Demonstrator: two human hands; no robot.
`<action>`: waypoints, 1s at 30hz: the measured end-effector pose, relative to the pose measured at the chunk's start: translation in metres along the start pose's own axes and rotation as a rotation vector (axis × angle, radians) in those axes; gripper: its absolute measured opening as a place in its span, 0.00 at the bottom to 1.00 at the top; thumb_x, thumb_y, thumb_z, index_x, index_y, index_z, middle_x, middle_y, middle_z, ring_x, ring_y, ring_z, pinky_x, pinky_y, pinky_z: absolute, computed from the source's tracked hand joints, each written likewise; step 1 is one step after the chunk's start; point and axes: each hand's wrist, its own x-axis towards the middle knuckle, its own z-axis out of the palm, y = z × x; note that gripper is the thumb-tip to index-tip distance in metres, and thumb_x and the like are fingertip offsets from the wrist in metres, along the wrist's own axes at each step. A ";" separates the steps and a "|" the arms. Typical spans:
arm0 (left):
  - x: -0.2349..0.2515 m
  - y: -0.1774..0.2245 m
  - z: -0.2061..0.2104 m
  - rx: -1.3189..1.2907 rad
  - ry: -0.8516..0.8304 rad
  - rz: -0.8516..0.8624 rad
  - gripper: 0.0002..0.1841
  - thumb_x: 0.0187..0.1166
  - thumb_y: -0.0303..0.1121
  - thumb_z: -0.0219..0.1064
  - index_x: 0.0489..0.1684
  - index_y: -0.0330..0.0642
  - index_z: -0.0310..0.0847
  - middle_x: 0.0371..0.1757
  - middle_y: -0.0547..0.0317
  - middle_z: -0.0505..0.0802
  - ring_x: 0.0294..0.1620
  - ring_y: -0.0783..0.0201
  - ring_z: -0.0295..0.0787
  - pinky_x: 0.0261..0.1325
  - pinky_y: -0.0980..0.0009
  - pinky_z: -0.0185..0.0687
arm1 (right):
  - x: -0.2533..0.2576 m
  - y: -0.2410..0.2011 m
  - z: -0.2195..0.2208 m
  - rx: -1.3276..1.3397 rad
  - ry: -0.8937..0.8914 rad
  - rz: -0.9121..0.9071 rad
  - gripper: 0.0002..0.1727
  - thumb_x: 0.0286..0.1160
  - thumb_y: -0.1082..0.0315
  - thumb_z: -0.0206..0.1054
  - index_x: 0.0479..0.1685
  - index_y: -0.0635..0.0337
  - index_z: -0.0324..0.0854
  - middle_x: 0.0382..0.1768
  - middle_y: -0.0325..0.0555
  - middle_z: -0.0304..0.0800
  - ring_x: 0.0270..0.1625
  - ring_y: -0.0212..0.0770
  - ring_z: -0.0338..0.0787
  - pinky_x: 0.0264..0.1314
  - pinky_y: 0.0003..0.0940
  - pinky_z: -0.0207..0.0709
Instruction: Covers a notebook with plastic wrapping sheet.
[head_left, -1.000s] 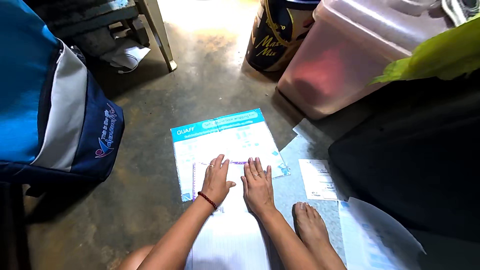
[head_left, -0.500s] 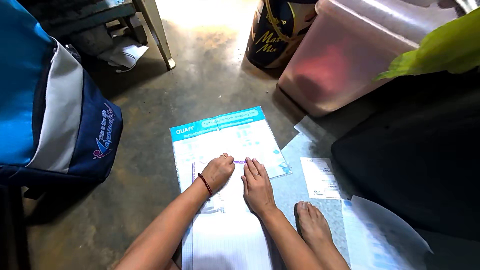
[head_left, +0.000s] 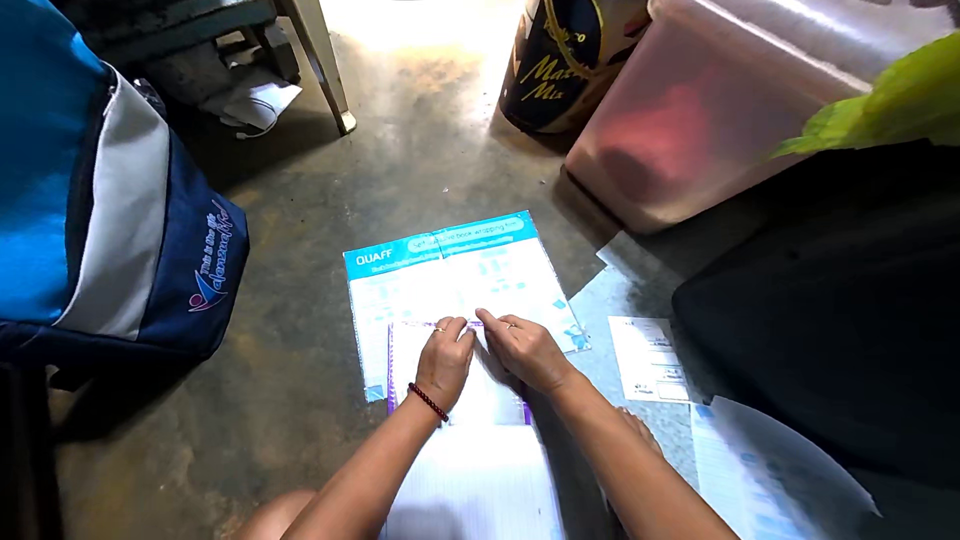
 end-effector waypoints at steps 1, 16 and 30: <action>-0.001 0.002 0.001 -0.005 0.006 -0.011 0.08 0.73 0.20 0.68 0.39 0.31 0.94 0.52 0.38 0.95 0.59 0.40 0.92 0.63 0.55 0.87 | 0.000 0.000 0.000 -0.014 0.010 -0.034 0.16 0.79 0.76 0.60 0.58 0.70 0.88 0.24 0.53 0.93 0.27 0.51 0.93 0.35 0.38 0.86; -0.009 -0.003 0.011 0.037 0.116 0.049 0.08 0.69 0.20 0.69 0.36 0.37 0.95 0.48 0.41 0.95 0.55 0.42 0.93 0.62 0.49 0.86 | -0.001 -0.007 0.013 0.027 0.101 0.126 0.08 0.72 0.74 0.62 0.37 0.69 0.86 0.27 0.54 0.92 0.30 0.50 0.93 0.33 0.36 0.85; -0.007 -0.003 0.014 0.004 0.140 0.003 0.09 0.72 0.21 0.67 0.39 0.35 0.95 0.47 0.45 0.96 0.54 0.44 0.94 0.62 0.51 0.86 | -0.004 -0.003 0.014 0.142 -0.014 0.182 0.12 0.71 0.70 0.63 0.37 0.67 0.92 0.43 0.59 0.93 0.48 0.56 0.93 0.53 0.43 0.86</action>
